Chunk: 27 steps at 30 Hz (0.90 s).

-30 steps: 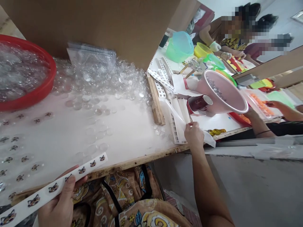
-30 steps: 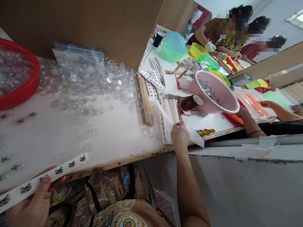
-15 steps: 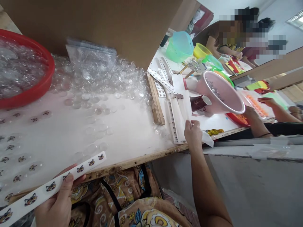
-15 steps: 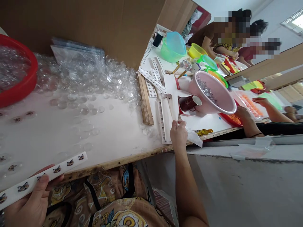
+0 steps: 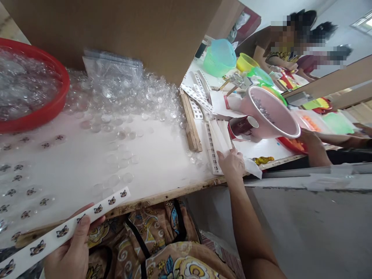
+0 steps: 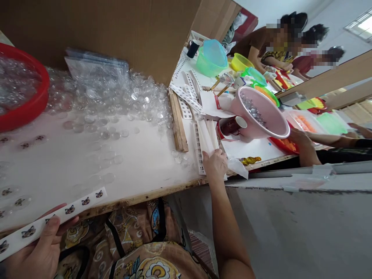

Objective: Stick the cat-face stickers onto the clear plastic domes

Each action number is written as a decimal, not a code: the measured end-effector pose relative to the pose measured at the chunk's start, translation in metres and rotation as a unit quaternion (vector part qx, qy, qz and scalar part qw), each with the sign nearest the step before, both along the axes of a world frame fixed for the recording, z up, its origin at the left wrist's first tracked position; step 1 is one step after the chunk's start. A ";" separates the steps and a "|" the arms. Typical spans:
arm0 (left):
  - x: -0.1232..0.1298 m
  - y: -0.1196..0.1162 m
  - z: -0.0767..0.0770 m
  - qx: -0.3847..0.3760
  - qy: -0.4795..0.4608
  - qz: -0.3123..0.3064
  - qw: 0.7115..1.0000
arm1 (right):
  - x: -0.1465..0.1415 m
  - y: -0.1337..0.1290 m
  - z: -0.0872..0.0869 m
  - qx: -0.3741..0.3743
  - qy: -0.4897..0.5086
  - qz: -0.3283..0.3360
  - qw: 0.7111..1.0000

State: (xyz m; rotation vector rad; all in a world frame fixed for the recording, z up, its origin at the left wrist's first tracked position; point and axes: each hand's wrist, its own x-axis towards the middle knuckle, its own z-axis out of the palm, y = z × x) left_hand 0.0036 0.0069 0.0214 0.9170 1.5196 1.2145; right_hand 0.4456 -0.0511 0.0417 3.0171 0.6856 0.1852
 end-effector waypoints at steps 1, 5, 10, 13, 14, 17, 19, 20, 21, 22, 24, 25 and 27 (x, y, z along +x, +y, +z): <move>0.000 0.000 -0.001 -0.003 -0.013 0.002 1.000 | 0.001 -0.001 -0.003 0.002 -0.010 0.013 1.000; 0.000 -0.002 -0.002 -0.009 -0.044 0.030 0.999 | 0.003 -0.004 -0.013 -0.011 -0.027 0.046 0.999; -0.009 -0.010 -0.007 -0.038 -0.088 0.018 0.995 | -0.006 -0.007 -0.006 0.082 -0.053 0.042 0.994; -0.013 -0.012 -0.010 -0.048 -0.087 0.016 0.995 | -0.021 0.008 0.010 0.180 -0.064 0.120 0.974; -0.014 -0.012 -0.011 -0.049 -0.087 0.015 0.995 | -0.031 0.018 0.016 0.209 -0.053 0.162 0.963; -0.013 -0.013 -0.012 -0.055 -0.094 0.009 0.994 | -0.082 0.054 0.027 0.302 0.076 0.278 0.909; -0.011 -0.013 -0.010 -0.056 -0.091 0.006 0.994 | -0.131 0.079 0.026 0.311 0.242 0.411 0.822; -0.011 -0.013 -0.009 -0.054 -0.086 0.006 0.995 | -0.156 0.089 0.024 0.276 0.307 0.484 0.772; -0.011 -0.014 -0.007 -0.051 -0.079 0.006 0.996 | -0.180 0.098 0.020 0.237 0.362 0.547 0.717; -0.012 -0.015 -0.006 -0.046 -0.072 0.005 0.996 | -0.201 0.104 0.015 0.203 0.413 0.589 0.664; -0.015 -0.018 -0.004 -0.032 -0.057 0.016 0.998 | -0.234 0.110 0.005 0.180 0.468 0.626 0.597; -0.016 -0.019 -0.004 -0.027 -0.053 0.028 0.998 | -0.244 0.111 0.000 0.181 0.479 0.632 0.581; -0.018 -0.022 -0.005 -0.023 -0.053 0.064 0.996 | -0.256 0.110 -0.007 0.194 0.473 0.644 0.569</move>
